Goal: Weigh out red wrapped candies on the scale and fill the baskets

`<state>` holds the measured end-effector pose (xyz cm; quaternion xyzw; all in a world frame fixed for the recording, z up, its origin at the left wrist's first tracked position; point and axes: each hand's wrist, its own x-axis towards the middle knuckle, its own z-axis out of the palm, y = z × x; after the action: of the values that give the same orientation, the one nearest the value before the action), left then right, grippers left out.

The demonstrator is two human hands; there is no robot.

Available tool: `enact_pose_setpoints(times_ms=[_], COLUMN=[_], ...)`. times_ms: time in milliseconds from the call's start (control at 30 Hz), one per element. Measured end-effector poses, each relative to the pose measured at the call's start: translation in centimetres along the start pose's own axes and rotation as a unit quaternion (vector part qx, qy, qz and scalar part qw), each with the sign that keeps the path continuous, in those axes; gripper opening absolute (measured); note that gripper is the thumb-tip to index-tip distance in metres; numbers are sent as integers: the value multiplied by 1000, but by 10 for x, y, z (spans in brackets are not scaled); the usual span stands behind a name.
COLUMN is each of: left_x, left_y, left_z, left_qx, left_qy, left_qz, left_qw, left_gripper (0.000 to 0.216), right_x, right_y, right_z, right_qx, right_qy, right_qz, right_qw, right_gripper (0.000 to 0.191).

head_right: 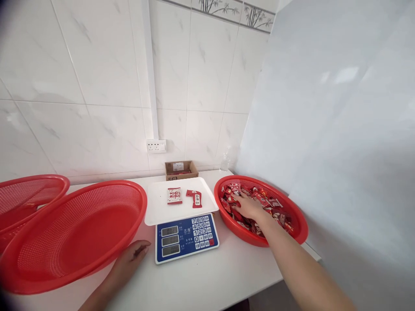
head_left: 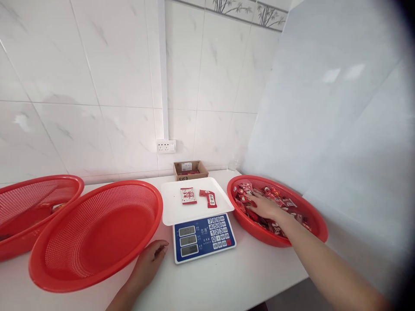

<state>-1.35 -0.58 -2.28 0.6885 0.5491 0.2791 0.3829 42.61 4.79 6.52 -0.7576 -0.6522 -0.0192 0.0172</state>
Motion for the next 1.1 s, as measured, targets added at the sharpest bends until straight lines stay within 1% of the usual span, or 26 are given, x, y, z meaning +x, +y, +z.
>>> enact_pose_setpoints(times_ms=[67,133,233,367,433,467,533,633,833,900,1033,1100], left_x=[0,0,0,-1,-1,-1,-1,-1,-3,-4,-5,-4], left_y=[0,1,2,2,1,0,-1,-2,3,5,4,3], left_z=[0,0,0,1,1,1,1,2,1,0,0,1], left_qx=[-5,-9,-9,-11,-14,-16,-17,-19,-21,-22,-23,-26], left_qy=[0,4,11,9,9,9,5,0,-9,-8,-5,-6], left_qz=[1,1,3,9,10,10,5,2,1,5,10,9], left_qw=[1000,1000,1000,1000,1000,1000,1000,1000,1000,1000,1000,1000], left_gripper=[30,29,28,29,28,28,28,28,28,27,27,27], right_x=[-2,-4,-3,4,9,12,17,25,30,28,25,24], right_y=[-2,-3,-3,-5,-10,-14,-22,-30,-32,-34,-44,-55], right_z=[5,7,4,-4,-6,-7,-7,-4,4,2,-12,-22], right_qx=[-32,-33,-5,38,85,112,147,145,133,122,100,115], right_qy=[-12,3,11,47,52,43,2,-53,-67,-50,37,74], right_qz=[-1,-14,-10,31,21,5,-37,-67,-61,-45,1,2], right_qw=[999,999,1000,998,995,993,988,986,987,990,994,991], right_gripper=[41,36,32,36,37,36,32,25,21,23,26,28])
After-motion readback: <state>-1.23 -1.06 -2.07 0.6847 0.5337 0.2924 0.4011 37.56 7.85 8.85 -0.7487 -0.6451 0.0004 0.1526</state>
